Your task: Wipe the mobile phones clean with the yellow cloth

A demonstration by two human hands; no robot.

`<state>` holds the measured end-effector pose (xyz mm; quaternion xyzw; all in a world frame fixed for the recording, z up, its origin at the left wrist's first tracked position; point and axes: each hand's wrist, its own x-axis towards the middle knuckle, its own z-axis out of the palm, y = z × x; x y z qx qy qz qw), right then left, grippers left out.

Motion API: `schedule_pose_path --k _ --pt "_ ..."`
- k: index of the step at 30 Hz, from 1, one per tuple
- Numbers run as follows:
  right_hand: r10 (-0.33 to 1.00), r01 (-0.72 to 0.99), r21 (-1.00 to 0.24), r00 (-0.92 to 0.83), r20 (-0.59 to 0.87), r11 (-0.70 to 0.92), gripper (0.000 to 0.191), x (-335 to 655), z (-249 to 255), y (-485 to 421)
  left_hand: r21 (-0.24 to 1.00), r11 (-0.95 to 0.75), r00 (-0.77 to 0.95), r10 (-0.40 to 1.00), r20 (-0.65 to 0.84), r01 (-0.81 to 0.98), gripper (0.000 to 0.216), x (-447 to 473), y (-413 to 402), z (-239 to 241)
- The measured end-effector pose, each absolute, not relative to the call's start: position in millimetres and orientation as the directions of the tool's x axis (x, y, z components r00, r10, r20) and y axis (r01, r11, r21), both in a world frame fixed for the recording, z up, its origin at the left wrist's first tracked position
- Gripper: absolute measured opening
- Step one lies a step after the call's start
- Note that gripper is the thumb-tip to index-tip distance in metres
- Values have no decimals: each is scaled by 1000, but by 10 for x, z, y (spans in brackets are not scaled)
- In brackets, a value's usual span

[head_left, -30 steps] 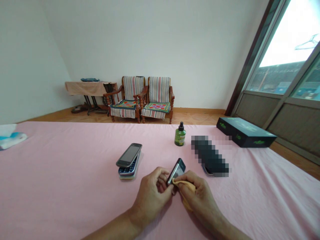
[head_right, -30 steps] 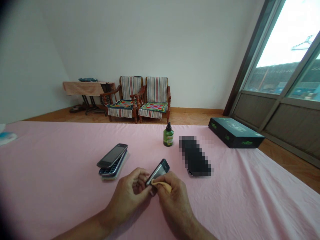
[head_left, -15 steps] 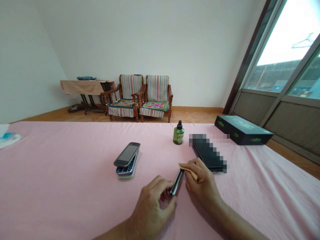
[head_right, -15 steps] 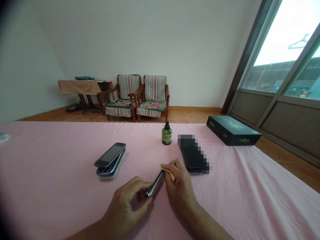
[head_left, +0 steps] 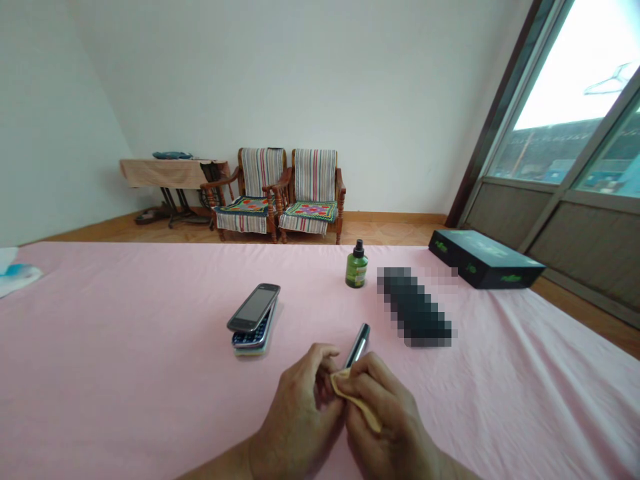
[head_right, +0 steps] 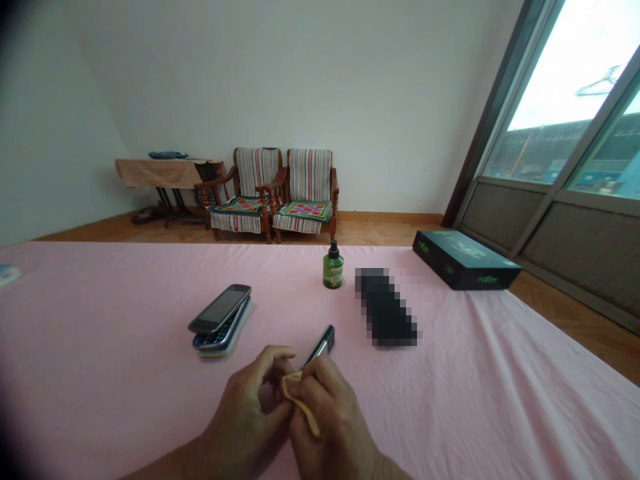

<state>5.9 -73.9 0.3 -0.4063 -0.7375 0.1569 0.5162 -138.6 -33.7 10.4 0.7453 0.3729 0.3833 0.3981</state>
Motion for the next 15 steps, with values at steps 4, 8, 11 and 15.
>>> schedule_pose_path --k 4,8,11,15 --pt "752 441 -622 -237 615 648 39 86 32 -729 881 -403 438 858 269 249 19 -1389 -320 126" --pt "775 442 -650 -198 601 618 39 123 26 -699 848 -446 459 841 287 286 14 -1399 -293 180" --pt "789 447 -668 -168 591 595 37 122 15 -690 822 -485 456 830 323 300 16 -1398 -285 199" --pt "802 463 -675 -153 577 574 35 122 32 -677 796 -513 439 825 355 320 17 -1375 -283 195"
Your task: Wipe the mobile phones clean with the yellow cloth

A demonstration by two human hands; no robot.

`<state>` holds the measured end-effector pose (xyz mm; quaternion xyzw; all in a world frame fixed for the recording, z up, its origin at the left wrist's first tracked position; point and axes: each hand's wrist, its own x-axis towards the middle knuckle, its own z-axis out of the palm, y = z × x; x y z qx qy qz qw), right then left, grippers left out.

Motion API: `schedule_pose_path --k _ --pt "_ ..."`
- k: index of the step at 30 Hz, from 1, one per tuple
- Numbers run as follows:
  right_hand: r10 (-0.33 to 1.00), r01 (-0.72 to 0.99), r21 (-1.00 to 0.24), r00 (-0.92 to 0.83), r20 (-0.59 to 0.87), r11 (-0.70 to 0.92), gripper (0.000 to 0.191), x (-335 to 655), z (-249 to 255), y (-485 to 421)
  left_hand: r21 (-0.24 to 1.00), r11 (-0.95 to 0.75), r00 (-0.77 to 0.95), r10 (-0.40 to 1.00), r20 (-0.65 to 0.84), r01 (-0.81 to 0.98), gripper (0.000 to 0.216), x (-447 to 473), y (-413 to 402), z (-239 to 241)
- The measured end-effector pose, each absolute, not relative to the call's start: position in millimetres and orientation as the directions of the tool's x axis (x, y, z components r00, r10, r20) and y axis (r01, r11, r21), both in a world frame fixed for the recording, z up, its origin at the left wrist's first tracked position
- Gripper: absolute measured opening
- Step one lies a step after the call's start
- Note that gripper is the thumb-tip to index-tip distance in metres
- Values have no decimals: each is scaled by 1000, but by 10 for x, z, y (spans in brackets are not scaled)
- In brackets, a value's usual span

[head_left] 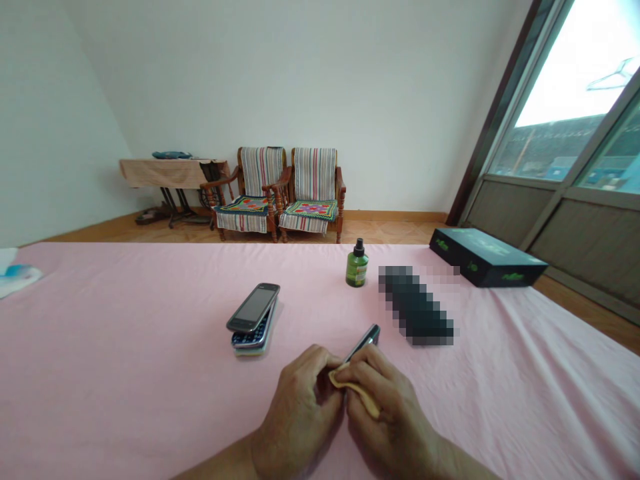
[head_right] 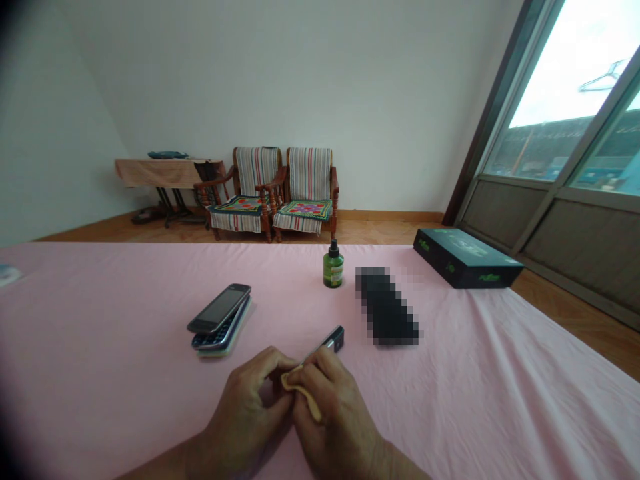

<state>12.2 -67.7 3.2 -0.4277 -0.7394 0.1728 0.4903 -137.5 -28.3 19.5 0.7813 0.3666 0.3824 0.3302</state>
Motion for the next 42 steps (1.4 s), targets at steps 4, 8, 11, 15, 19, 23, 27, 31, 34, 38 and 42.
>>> schedule_pose_path --k 4,8,11,15,19,23,27,31,34,38,42 --pt "813 544 -668 -45 580 507 28 235 69 -585 742 -548 432 818 379 386 13 -1361 -268 197" --pt "787 646 -645 110 608 408 23 448 96 -431 678 -615 484 771 413 402 26 -1388 -242 212" --pt "774 674 -638 154 614 372 20 556 108 -361 592 -723 561 672 484 356 30 -1423 -231 206" --pt "769 679 -632 155 621 374 20 576 98 -349 459 -835 623 538 568 303 29 -1457 -239 186" --pt "770 668 -632 137 623 393 22 516 62 -379 370 -881 656 469 591 296 24 -1461 -242 195" --pt "799 608 -662 73 596 439 27 347 47 -487 342 -894 666 444 599 289 23 -1458 -236 209" --pt "829 549 -688 -16 559 474 29 169 66 -605 382 -884 633 462 622 270 28 -1451 -241 194" --pt "820 586 -664 -1 573 464 28 255 83 -550 428 -855 619 510 597 292 23 -1432 -243 188" --pt "807 656 -637 72 586 404 25 453 98 -426 431 -855 635 508 582 288 21 -1431 -236 192" --pt "799 692 -630 129 588 352 22 584 114 -348 443 -852 642 508 575 277 22 -1469 -212 192" --pt "807 641 -643 61 587 419 27 421 85 -434 448 -844 617 526 586 294 21 -1515 -170 203"
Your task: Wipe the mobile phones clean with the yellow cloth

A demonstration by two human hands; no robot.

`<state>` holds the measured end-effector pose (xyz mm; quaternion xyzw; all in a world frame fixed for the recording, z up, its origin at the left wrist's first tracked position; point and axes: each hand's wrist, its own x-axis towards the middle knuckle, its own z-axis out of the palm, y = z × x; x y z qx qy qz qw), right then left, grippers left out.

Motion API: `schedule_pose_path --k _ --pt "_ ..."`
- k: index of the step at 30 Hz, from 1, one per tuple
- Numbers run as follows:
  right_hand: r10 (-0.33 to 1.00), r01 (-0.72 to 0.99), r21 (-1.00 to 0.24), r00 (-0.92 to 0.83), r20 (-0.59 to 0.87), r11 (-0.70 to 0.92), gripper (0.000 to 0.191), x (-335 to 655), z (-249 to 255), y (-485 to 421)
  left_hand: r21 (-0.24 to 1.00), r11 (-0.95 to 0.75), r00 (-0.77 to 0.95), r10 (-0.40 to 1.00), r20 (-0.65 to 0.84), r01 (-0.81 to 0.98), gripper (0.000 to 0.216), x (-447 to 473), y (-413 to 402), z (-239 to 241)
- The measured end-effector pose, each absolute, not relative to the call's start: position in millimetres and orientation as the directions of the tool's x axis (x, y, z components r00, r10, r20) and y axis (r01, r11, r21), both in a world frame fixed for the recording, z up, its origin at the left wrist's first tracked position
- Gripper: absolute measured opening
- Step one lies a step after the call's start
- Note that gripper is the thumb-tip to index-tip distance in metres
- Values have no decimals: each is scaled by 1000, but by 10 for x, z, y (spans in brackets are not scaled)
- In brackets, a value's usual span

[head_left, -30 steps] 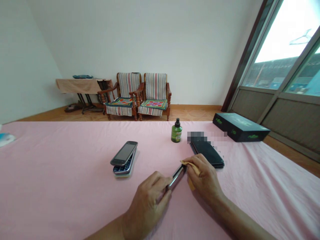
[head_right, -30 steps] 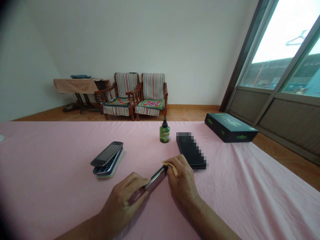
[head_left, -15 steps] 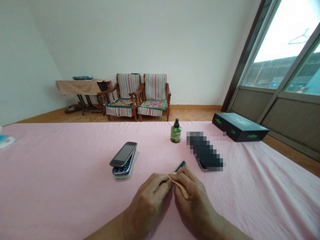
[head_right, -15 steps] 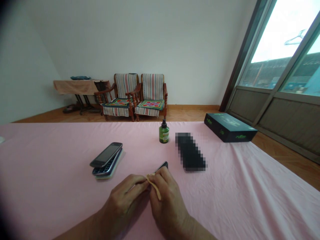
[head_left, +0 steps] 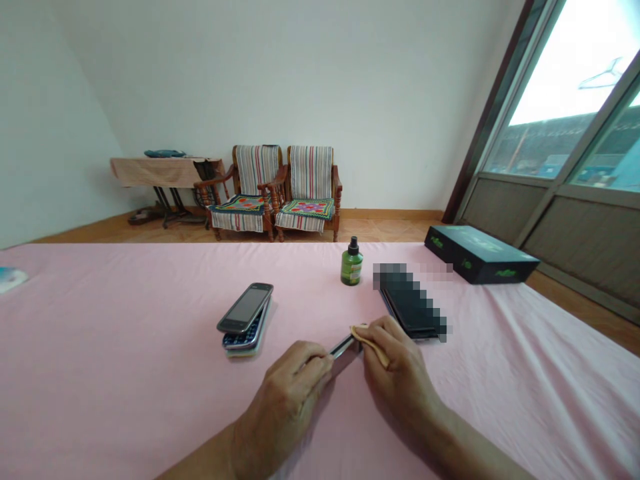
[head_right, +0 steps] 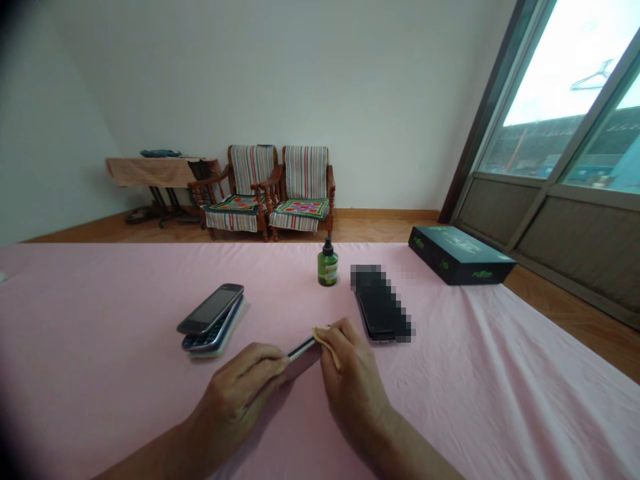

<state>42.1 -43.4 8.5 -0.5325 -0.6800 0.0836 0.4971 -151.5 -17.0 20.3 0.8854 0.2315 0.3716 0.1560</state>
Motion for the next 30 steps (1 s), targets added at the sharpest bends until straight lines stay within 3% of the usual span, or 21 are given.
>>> schedule_pose_path --k 7,15,19,25,30 --pt "827 569 -647 -113 550 508 34 165 77 -570 460 -854 619 502 605 243 25 -1523 -154 202" --pt "799 703 -606 89 594 372 27 538 89 -351 413 -863 615 500 610 292 20 -1540 -143 216" --pt "809 678 -626 78 583 385 29 407 64 -419 445 -850 600 518 609 281 19 -1529 -143 215" --pt "845 577 -665 -83 529 473 29 148 67 -570 502 -836 609 521 598 222 25 -1517 -137 191" --pt "814 659 -639 68 577 398 28 421 68 -394 448 -862 600 494 630 239 19 -1536 -116 167"
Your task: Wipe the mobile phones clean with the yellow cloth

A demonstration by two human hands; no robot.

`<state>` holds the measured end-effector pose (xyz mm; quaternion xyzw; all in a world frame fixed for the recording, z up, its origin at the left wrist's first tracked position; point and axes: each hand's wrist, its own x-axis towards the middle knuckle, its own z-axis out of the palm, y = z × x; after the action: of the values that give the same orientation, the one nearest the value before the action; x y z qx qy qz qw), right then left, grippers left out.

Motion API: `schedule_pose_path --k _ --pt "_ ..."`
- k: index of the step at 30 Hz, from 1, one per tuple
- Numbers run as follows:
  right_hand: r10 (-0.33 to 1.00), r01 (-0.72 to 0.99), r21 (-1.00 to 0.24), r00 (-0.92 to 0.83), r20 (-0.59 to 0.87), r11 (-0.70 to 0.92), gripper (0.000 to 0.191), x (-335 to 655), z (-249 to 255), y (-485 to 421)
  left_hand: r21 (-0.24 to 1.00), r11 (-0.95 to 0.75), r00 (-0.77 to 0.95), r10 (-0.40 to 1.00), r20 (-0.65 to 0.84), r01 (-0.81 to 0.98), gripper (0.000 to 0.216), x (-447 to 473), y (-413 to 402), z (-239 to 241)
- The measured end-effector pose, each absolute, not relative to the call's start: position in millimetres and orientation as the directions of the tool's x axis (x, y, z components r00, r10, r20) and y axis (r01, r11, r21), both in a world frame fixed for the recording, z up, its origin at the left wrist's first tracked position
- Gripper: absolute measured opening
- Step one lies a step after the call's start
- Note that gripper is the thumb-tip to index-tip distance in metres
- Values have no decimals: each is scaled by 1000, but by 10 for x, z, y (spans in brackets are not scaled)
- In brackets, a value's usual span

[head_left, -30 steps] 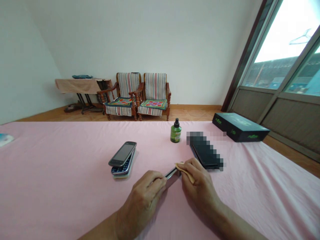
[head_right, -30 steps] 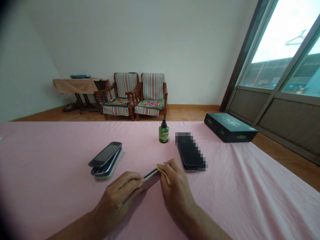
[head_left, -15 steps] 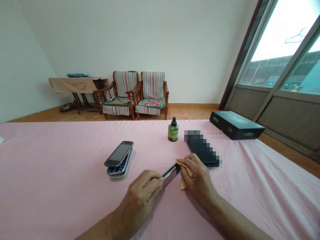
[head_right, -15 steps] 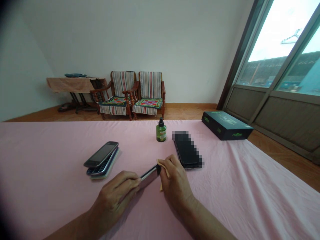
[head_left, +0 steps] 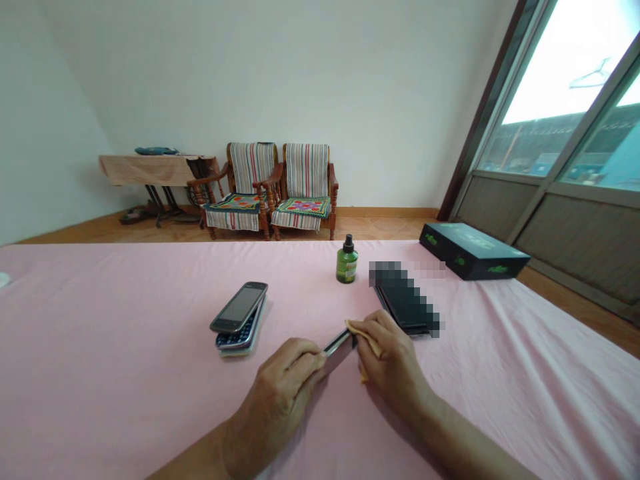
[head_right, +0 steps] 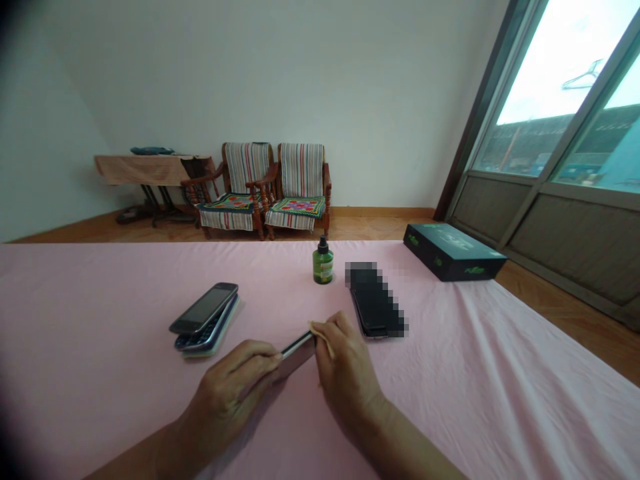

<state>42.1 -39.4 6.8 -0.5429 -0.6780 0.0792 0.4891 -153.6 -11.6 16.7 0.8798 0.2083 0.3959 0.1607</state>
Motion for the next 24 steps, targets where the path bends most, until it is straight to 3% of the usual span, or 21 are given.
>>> schedule_pose_path --k 4,12,18,24 --pt "802 670 -635 97 589 385 27 481 52 -356 443 -862 600 494 629 245 20 -1544 -115 166" --pt "835 565 -668 -69 545 483 31 94 44 -581 531 -813 576 559 596 239 25 -1533 -140 138" --pt "808 537 -630 -191 557 561 34 72 70 -626 546 -771 483 633 605 327 48 -1554 -142 66" --pt "809 551 -603 -286 513 577 34 119 103 -630 560 -762 488 643 590 327 54 -1542 -131 76"
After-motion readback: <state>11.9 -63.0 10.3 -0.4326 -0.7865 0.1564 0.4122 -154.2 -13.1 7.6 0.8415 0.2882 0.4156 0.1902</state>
